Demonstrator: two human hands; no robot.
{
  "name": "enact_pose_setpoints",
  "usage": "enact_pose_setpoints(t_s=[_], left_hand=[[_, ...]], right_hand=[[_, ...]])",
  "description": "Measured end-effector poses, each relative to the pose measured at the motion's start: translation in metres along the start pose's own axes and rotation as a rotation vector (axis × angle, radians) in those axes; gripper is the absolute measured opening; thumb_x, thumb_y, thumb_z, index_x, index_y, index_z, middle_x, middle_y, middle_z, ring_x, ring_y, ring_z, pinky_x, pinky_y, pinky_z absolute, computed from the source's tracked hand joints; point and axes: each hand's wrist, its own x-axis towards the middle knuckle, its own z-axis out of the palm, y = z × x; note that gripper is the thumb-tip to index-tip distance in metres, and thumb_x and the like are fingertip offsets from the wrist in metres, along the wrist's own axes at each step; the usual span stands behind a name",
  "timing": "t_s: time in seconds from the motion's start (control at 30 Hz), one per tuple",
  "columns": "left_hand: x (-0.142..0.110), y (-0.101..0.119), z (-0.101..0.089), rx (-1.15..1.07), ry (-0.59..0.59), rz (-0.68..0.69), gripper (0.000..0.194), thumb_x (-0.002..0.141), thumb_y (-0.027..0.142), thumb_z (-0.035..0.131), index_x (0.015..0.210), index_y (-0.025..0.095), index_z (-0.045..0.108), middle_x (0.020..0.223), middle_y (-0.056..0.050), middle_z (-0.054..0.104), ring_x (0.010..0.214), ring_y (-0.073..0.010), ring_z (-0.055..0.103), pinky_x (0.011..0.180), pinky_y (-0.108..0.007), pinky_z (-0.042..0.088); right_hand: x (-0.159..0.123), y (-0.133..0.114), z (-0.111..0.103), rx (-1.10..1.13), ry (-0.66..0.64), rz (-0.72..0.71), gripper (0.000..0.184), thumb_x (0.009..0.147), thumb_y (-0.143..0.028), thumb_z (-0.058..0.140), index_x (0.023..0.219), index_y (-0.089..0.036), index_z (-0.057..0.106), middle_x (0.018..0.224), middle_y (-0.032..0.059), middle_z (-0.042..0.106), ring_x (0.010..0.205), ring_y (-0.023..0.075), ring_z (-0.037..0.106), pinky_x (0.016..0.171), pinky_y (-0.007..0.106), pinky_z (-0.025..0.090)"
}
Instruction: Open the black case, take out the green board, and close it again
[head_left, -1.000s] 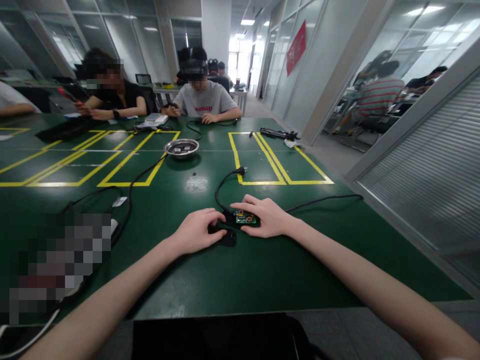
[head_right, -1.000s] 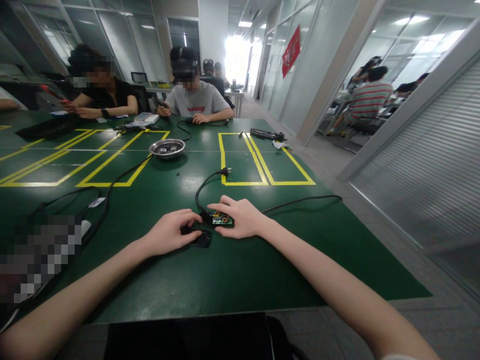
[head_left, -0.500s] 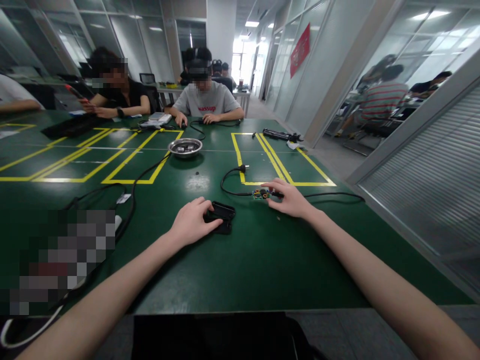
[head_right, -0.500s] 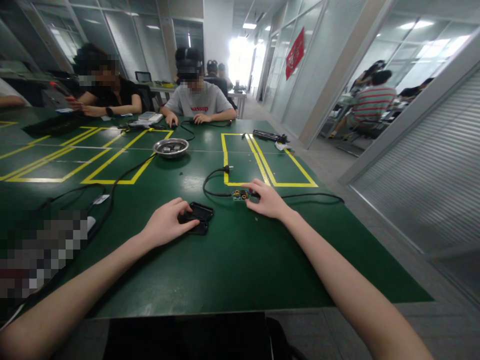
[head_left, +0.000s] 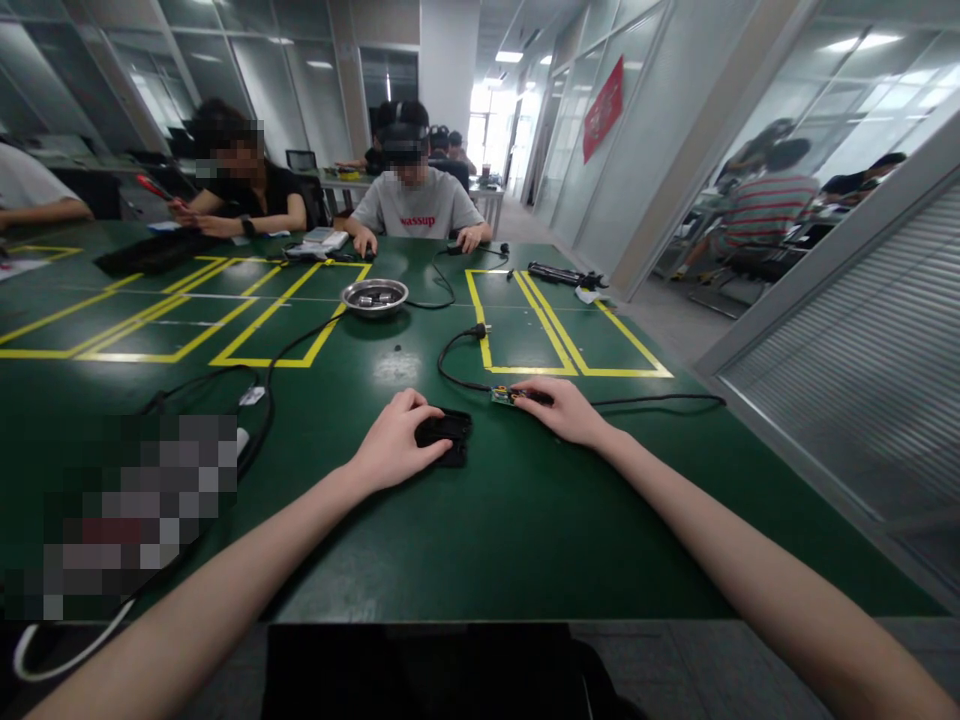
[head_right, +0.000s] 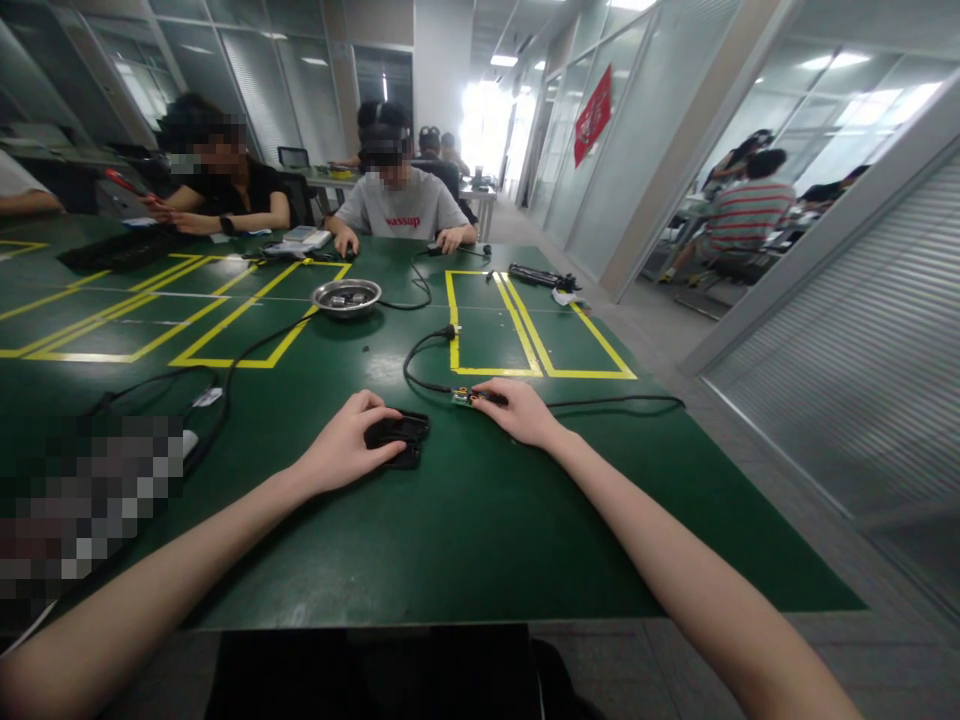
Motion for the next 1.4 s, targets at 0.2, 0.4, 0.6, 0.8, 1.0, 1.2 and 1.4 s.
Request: enact_pose_setpoints(t_s=[0.2, 0.4, 0.6, 0.8, 1.0, 1.2, 1.4], left_hand=[[0.0, 0.004, 0.003, 0.006, -0.026, 0.035, 0.049, 0.08, 0.047, 0.08, 0.12, 0.019, 0.071, 0.109, -0.009, 0.061, 0.108, -0.0306, 0.059, 0.095, -0.047, 0.053], [-0.002, 0.009, -0.008, 0.086, 0.022, 0.064, 0.031, 0.08, 0.047, 0.075, 0.088, 0.02, 0.062, 0.102, -0.008, 0.062, 0.1, -0.0302, 0.058, 0.089, -0.046, 0.052], [-0.001, 0.003, -0.022, 0.03, 0.064, 0.243, 0.028, 0.089, 0.026, 0.055, 0.115, 0.019, 0.063, 0.122, -0.011, 0.064, 0.117, -0.0296, 0.058, 0.103, -0.047, 0.045], [0.002, -0.005, -0.023, 0.026, -0.023, 0.308, 0.012, 0.089, 0.023, 0.055, 0.091, 0.02, 0.067, 0.098, -0.007, 0.068, 0.095, -0.0241, 0.062, 0.088, -0.039, 0.049], [0.002, -0.011, -0.028, 0.058, -0.066, 0.24, 0.01, 0.086, 0.024, 0.057, 0.09, 0.019, 0.065, 0.088, -0.005, 0.066, 0.085, -0.0221, 0.064, 0.077, -0.033, 0.051], [0.002, -0.018, -0.028, 0.045, -0.121, 0.129, 0.015, 0.09, 0.031, 0.059, 0.095, 0.021, 0.068, 0.092, -0.003, 0.073, 0.083, -0.0206, 0.07, 0.074, -0.03, 0.053], [0.004, -0.02, -0.027, 0.052, -0.106, 0.074, 0.018, 0.091, 0.033, 0.059, 0.097, 0.022, 0.072, 0.096, -0.004, 0.078, 0.088, -0.022, 0.074, 0.075, -0.03, 0.054]], right_hand=[[-0.003, -0.051, 0.029, 0.315, 0.008, -0.024, 0.03, 0.093, -0.04, 0.07, 0.111, -0.018, 0.079, 0.1, 0.0086, 0.08, 0.085, 0.0215, 0.074, 0.079, 0.034, 0.059], [-0.013, -0.078, 0.044, 0.36, -0.001, -0.138, 0.029, 0.096, -0.038, 0.069, 0.115, -0.018, 0.078, 0.1, 0.0081, 0.078, 0.081, 0.018, 0.071, 0.073, 0.03, 0.058], [-0.016, -0.079, 0.049, 0.348, -0.003, -0.236, 0.03, 0.097, -0.037, 0.068, 0.117, -0.016, 0.077, 0.094, 0.0071, 0.076, 0.072, 0.0143, 0.067, 0.06, 0.024, 0.052], [-0.015, -0.079, 0.054, 0.316, -0.043, -0.246, 0.028, 0.097, -0.035, 0.068, 0.117, -0.018, 0.077, 0.095, 0.0068, 0.076, 0.075, 0.0152, 0.068, 0.064, 0.025, 0.053], [-0.012, -0.074, 0.056, 0.193, 0.001, -0.214, 0.023, 0.096, -0.028, 0.067, 0.113, -0.018, 0.077, 0.099, 0.0079, 0.078, 0.08, 0.0175, 0.071, 0.072, 0.028, 0.055], [-0.008, -0.063, 0.052, 0.092, -0.003, -0.153, 0.018, 0.095, -0.025, 0.067, 0.107, -0.019, 0.078, 0.096, 0.0064, 0.078, 0.08, 0.0178, 0.071, 0.074, 0.029, 0.055], [-0.008, -0.058, 0.051, 0.055, -0.026, -0.181, 0.019, 0.091, -0.018, 0.069, 0.107, -0.019, 0.077, 0.096, 0.006, 0.077, 0.082, 0.0179, 0.071, 0.076, 0.029, 0.056]])
